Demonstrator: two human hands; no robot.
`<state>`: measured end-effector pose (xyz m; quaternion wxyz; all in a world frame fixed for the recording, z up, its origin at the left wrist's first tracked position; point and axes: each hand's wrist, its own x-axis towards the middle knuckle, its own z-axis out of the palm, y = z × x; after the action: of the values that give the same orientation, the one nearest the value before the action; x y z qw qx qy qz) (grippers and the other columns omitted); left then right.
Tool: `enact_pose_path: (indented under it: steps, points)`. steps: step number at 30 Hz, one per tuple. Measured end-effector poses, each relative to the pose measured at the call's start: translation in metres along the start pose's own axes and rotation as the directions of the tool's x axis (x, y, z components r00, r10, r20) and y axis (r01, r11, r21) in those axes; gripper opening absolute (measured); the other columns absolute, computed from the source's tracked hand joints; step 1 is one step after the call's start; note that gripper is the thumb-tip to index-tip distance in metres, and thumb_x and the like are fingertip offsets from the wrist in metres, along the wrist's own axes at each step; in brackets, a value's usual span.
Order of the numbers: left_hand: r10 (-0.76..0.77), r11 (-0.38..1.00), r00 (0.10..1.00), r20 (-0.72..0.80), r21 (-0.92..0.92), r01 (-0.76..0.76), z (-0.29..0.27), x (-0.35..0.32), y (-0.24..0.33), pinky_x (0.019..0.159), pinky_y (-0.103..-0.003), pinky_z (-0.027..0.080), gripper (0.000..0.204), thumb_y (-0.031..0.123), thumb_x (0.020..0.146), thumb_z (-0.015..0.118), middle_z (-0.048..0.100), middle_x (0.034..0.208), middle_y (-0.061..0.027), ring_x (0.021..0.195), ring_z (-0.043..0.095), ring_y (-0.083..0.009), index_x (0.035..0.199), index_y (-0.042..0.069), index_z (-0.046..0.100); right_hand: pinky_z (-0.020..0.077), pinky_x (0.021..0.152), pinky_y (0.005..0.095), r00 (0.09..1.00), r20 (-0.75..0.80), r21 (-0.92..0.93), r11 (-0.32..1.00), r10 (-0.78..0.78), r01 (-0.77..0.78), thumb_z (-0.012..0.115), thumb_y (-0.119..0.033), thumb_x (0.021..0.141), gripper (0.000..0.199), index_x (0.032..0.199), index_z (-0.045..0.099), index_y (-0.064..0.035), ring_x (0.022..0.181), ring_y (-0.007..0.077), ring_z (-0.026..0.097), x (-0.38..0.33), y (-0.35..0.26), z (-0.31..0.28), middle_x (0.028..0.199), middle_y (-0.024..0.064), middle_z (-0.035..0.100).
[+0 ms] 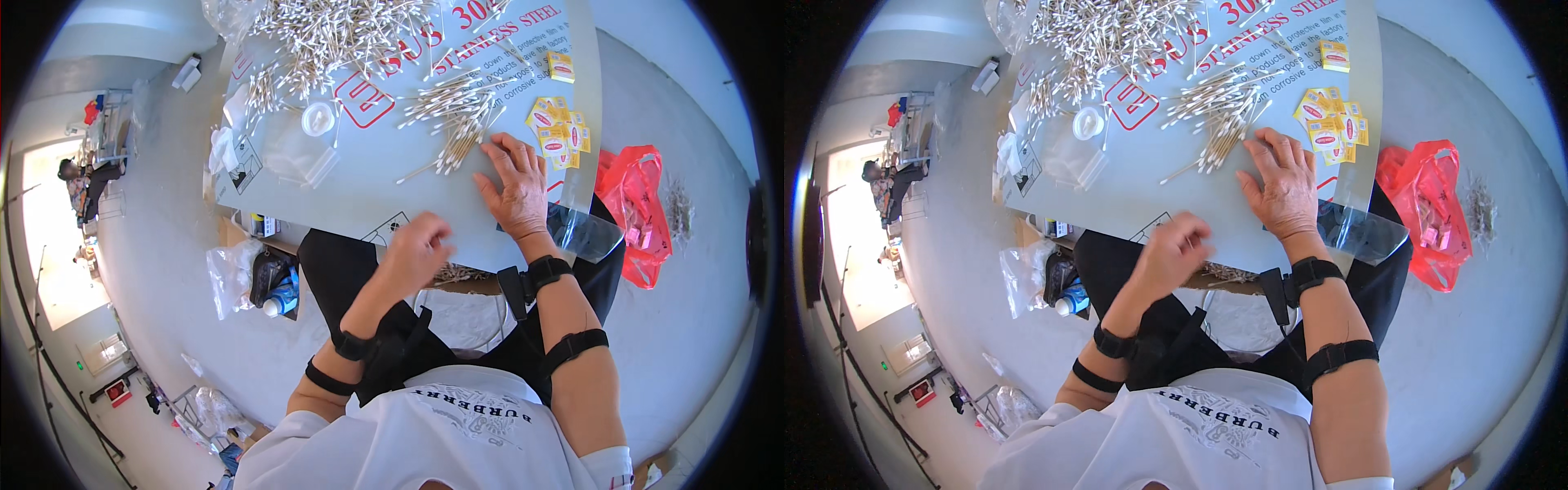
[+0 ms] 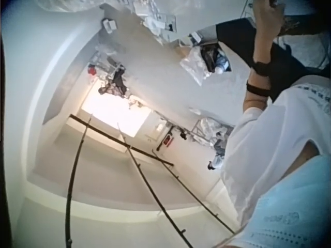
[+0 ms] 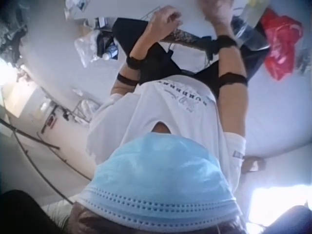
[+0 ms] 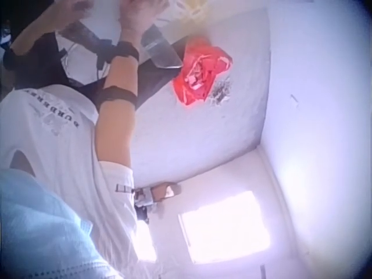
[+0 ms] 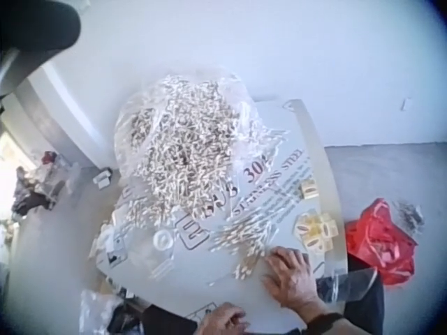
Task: Packaging cotton swabs into small plastic bags and sorting them on a table.
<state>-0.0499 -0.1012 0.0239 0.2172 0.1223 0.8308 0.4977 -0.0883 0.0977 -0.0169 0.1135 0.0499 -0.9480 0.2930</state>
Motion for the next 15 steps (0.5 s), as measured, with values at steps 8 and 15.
enact_pose_path:
  steps: [8,15]
  points:
    - [0.437,0.847,0.756,-0.487,0.505,-0.165,-0.054,0.119,-0.023,0.079,-0.041,0.044,0.020,-0.006,0.071,0.055,0.055,0.088,-0.0146,0.087,0.054,-0.0338,0.089,0.001,0.055,0.0352,0.094,0.0409,0.999,0.028,-0.018,1.000,-0.020,0.021,0.066,-0.026,0.075,0.039,0.112,0.060,-0.0171,0.111,0.0273,0.046,0.001,-0.002,-0.002,0.120,0.0058,0.050]
    - [0.250,0.909,0.856,-0.453,0.414,-0.046,-0.038,0.151,-0.026,0.081,-0.044,0.043,0.023,-0.006,0.071,0.050,0.057,0.092,-0.0181,0.090,0.053,-0.0370,0.092,0.001,0.057,0.0337,0.095,0.0421,0.989,0.101,-0.118,0.985,-0.112,0.124,0.065,-0.030,0.077,0.043,0.118,0.056,-0.0240,0.116,0.0265,0.043,0.003,-0.008,-0.004,0.127,0.0054,0.046]
